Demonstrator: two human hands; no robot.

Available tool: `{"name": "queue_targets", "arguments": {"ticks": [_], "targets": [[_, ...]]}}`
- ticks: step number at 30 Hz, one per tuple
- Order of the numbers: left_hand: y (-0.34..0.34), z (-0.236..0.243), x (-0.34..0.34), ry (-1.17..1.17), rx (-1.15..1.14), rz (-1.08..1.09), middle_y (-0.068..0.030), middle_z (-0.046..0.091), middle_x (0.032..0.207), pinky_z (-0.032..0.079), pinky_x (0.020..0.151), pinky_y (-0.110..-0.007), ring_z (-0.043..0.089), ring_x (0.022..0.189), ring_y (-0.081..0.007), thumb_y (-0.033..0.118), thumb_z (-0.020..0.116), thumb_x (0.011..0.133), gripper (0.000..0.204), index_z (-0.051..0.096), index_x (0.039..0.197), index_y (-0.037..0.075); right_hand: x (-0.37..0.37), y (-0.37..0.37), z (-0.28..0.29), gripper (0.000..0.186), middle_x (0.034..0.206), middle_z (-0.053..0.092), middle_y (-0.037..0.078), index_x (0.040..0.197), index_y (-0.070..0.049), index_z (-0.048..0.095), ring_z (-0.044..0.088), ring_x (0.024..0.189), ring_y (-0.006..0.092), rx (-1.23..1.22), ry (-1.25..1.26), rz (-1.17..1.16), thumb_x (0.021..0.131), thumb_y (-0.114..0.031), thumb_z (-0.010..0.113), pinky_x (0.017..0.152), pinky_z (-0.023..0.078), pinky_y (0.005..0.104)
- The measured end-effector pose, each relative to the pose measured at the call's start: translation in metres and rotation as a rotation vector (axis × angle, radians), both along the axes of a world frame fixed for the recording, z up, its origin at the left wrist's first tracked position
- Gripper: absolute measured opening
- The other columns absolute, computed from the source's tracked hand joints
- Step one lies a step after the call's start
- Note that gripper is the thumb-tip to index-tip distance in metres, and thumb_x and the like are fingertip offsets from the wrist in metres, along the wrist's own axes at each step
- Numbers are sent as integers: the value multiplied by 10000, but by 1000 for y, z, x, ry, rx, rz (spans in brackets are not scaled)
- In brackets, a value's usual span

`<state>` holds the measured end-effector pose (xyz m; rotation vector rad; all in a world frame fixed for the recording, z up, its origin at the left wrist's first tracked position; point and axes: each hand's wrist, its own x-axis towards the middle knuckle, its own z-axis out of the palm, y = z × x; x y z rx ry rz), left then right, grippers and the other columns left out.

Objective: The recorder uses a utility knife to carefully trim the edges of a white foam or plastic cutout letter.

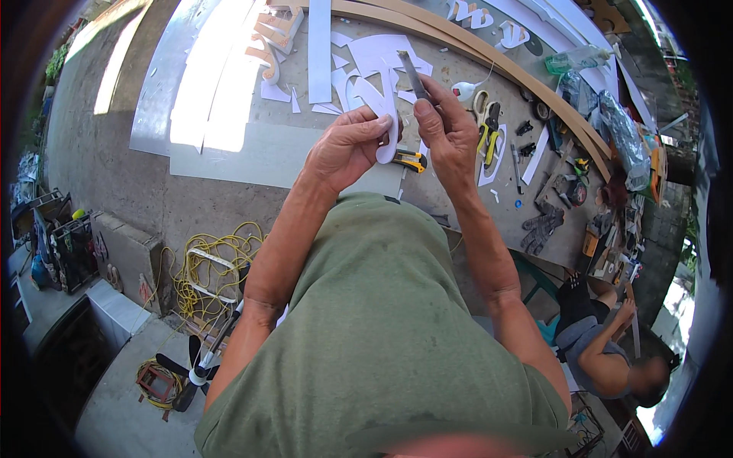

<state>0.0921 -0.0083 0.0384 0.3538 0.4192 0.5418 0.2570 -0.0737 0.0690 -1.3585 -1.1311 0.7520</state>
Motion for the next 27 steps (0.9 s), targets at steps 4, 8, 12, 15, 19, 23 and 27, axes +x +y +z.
{"name": "queue_targets", "arguments": {"ticks": [4, 8, 12, 15, 19, 23, 27], "targets": [[0, 2, -3, 42, 116, -76, -63, 668, 922, 467, 741, -281, 596, 829, -126, 148, 662, 917, 214, 654, 1077, 7, -6, 9, 4, 484, 910, 610, 3, 1341, -42, 563, 571, 793, 56, -82, 360, 3, 907, -179, 728, 698, 495, 215], [-5, 1, 1, 216, 257, -82, -26, 676, 895, 458, 751, -267, 589, 799, -99, 166, 696, 904, 204, 674, 1032, 9, -11, 11, -2, 495, 906, 612, 16, 1343, -18, 552, 599, 837, 62, -85, 211, 17, 898, -142, 731, 731, 509, 216], [-5, -2, 8, 302, 320, 80, -21, 661, 830, 455, 640, -233, 584, 687, -90, 193, 701, 909, 178, 672, 951, 23, -16, 8, -8, 495, 927, 626, 39, 1347, -22, 549, 593, 810, 66, -48, 250, -66, 894, -115, 726, 706, 503, 214], [2, -6, 1, 181, 268, 56, -51, 652, 884, 476, 632, -241, 585, 742, -92, 152, 646, 937, 199, 632, 1054, -9, -15, 2, 2, 469, 929, 630, 43, 1344, -28, 558, 583, 805, 66, -93, 228, -48, 911, -128, 709, 691, 492, 210], [6, -18, -3, 148, 91, 34, -61, 646, 869, 473, 618, -234, 586, 725, -94, 152, 630, 946, 158, 619, 1007, 7, 2, -2, -2, 377, 861, 603, 35, 1305, -42, 605, 564, 746, 84, -9, 35, -41, 941, -123, 662, 638, 467, 228], [2, -10, 0, -27, -61, 25, -74, 642, 848, 475, 593, -235, 586, 693, -112, 141, 625, 944, 140, 599, 987, 11, 9, 1, -8, 349, 804, 562, 51, 1273, -78, 642, 547, 675, 129, 113, -400, 22, 924, -77, 656, 588, 458, 270], [-8, 5, 1, 138, -121, 144, -75, 626, 823, 485, 546, -227, 575, 692, -119, 135, 654, 917, 170, 598, 1007, 3, -8, -17, -9, 393, 781, 545, 62, 1272, -125, 656, 530, 595, 170, 199, -551, 78, 889, -38, 662, 512, 446, 321]]}}
